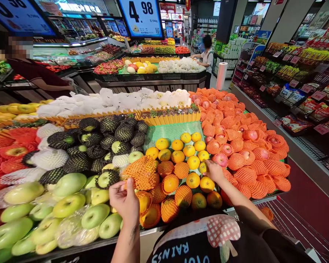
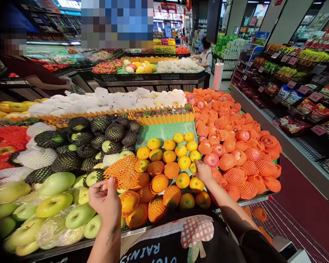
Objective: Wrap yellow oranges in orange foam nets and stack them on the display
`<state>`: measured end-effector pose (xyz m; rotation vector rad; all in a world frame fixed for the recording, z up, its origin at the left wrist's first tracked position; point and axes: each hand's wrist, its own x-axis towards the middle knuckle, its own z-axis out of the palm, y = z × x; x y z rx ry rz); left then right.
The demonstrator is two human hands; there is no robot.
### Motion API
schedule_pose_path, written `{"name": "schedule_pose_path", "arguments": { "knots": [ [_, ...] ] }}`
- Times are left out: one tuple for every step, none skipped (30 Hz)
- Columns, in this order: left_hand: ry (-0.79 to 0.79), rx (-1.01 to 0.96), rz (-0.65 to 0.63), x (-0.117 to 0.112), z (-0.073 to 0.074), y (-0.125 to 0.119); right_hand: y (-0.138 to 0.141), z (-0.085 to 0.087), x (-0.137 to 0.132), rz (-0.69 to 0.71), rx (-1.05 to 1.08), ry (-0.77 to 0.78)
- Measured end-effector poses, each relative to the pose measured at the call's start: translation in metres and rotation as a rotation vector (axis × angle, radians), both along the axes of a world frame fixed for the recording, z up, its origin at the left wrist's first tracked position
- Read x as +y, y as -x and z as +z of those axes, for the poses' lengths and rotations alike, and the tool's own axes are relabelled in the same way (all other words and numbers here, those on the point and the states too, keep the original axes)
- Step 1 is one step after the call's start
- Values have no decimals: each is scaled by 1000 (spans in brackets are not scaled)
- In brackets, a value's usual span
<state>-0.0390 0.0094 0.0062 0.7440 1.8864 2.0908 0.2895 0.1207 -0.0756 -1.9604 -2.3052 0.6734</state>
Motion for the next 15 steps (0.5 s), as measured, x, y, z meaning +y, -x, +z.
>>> {"name": "schedule_pose_path", "arguments": {
  "knots": [
    [4, 2, 0, -1, -1, 1, -7, -2, 0, 13, 17, 10],
    [11, 3, 0, -1, -3, 2, -14, -5, 0, 26, 31, 23],
    [19, 3, 1, -1, -4, 3, -21, -9, -1, 36, 51, 31],
    [26, 1, 1, 0, -6, 3, -28, -14, -3, 43, 83, 31],
    [33, -2, -6, 1, -8, 3, -33, -20, -7, 48, 126, 15],
    [43, -5, -25, 2, -10, 1, -36, -25, -12, 50, 179, -19],
    [63, -10, -61, 3, -13, -2, -37, -29, -19, 53, 241, -73],
    [95, -19, -114, 3, -16, -8, -35, -32, -27, 54, 308, -139],
    [143, -29, -193, 3, -19, -16, -31, -33, -37, 62, 377, -206],
    [210, -37, -303, 3, -22, -26, -26, -31, -48, 79, 450, -253],
    [289, -41, -442, 2, -25, -37, -20, -29, -59, 102, 533, -265],
    [379, -32, -629, 1, -27, -50, -15, -25, -70, 143, 627, -231],
    [465, -5, -841, 0, -29, -63, -13, -20, -79, 178, 719, -151],
    [547, 48, -1069, 0, -30, -76, -14, -16, -87, 197, 791, -47],
    [612, 115, -1260, 2, -31, -87, -21, -12, -92, 193, 832, 47]
  ]
}}
